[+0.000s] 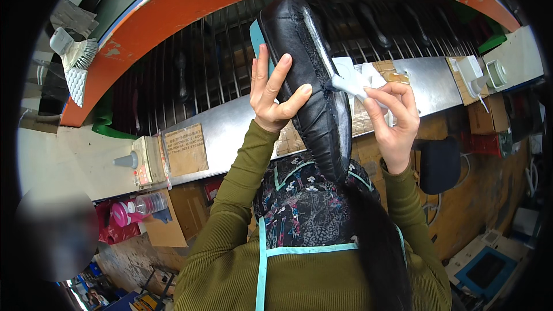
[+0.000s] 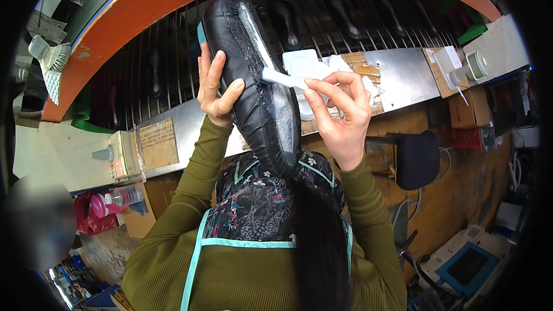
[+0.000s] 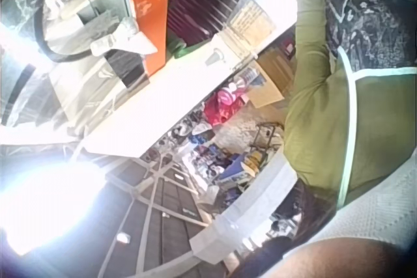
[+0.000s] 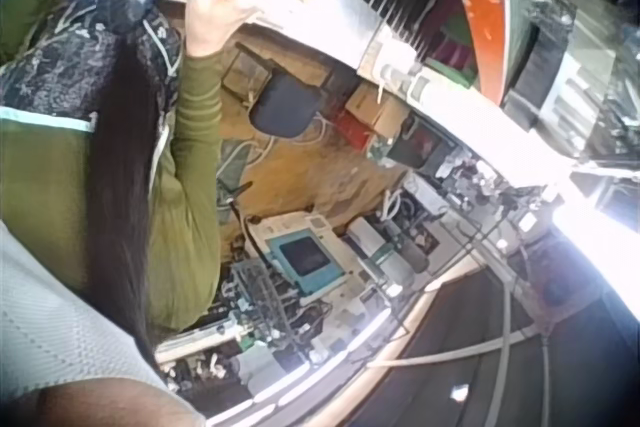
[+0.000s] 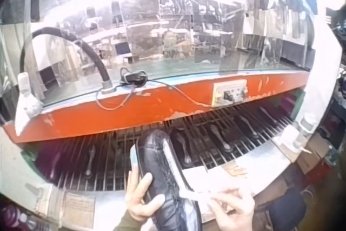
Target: The person applies a white adhesive to the sole of a black shoe using a small brush. They repeatedly dip the brush into a container and spread the glue along the shoe's sole and edges.
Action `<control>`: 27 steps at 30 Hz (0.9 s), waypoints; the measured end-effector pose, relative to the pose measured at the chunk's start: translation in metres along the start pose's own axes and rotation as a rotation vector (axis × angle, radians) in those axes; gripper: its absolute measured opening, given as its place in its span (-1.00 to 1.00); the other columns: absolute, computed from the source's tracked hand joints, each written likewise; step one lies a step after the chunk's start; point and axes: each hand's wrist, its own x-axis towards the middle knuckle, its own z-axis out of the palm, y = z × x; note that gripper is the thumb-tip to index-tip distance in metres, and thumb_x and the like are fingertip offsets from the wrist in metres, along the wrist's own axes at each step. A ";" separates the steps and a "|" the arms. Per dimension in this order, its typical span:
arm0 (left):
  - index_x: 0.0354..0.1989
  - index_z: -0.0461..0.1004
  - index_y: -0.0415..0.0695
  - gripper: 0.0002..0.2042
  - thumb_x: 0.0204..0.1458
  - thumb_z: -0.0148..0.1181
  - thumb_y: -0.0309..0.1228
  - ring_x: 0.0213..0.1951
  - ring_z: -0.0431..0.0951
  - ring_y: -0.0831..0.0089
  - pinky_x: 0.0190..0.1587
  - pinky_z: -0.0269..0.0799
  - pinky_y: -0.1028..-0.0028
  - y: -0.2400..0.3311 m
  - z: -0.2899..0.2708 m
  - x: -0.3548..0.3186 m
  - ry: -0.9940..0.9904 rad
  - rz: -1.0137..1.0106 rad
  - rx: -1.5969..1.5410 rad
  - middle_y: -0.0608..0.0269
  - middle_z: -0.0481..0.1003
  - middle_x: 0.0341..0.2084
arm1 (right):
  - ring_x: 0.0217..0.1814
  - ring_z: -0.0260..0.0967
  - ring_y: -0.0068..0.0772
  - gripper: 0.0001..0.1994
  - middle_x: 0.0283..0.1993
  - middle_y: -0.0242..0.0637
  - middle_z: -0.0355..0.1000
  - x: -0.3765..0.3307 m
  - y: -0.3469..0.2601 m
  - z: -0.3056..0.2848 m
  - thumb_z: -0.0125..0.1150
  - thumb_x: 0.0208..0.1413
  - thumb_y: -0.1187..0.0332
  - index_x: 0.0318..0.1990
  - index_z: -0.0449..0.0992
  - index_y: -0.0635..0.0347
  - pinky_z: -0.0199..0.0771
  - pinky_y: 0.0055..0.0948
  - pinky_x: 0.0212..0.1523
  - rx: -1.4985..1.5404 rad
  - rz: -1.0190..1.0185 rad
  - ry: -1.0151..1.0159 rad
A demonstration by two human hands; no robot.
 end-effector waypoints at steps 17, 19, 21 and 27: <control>-0.12 0.43 0.32 -0.64 -0.13 0.34 -0.30 0.19 0.32 -0.17 0.20 0.27 -0.04 -0.013 -0.006 -0.007 0.030 -0.068 0.024 0.15 0.40 0.14 | -0.36 0.35 -0.58 -0.83 -0.27 -0.33 0.36 -0.010 0.000 0.002 0.34 -0.06 0.55 -0.26 0.64 0.22 0.34 -0.60 -0.43 0.099 0.026 -0.185; -0.13 0.43 0.32 -0.65 -0.12 0.34 -0.30 0.20 0.31 -0.17 0.21 0.26 -0.03 -0.013 -0.007 -0.007 0.023 -0.086 0.019 0.15 0.40 0.14 | -0.37 0.35 -0.58 -0.83 -0.27 -0.33 0.36 -0.010 -0.001 0.002 0.34 -0.07 0.56 -0.26 0.64 0.22 0.35 -0.60 -0.42 0.095 0.025 -0.194; -0.13 0.43 0.32 -0.66 -0.11 0.33 -0.30 0.20 0.31 -0.17 0.21 0.26 -0.03 -0.014 -0.008 -0.007 0.022 -0.096 0.018 0.15 0.40 0.14 | -0.38 0.36 -0.58 -0.83 -0.26 -0.33 0.36 -0.009 -0.002 0.001 0.35 -0.07 0.57 -0.26 0.64 0.23 0.37 -0.60 -0.41 0.097 0.026 -0.208; -0.11 0.44 0.30 -0.65 -0.11 0.34 -0.29 0.20 0.31 -0.17 0.20 0.27 -0.02 -0.017 -0.011 -0.007 0.046 -0.107 0.021 0.12 0.40 0.13 | -0.37 0.36 -0.58 -0.83 -0.25 -0.31 0.36 -0.004 0.006 -0.002 0.34 -0.05 0.57 -0.24 0.63 0.25 0.38 -0.60 -0.39 0.201 -0.047 -0.297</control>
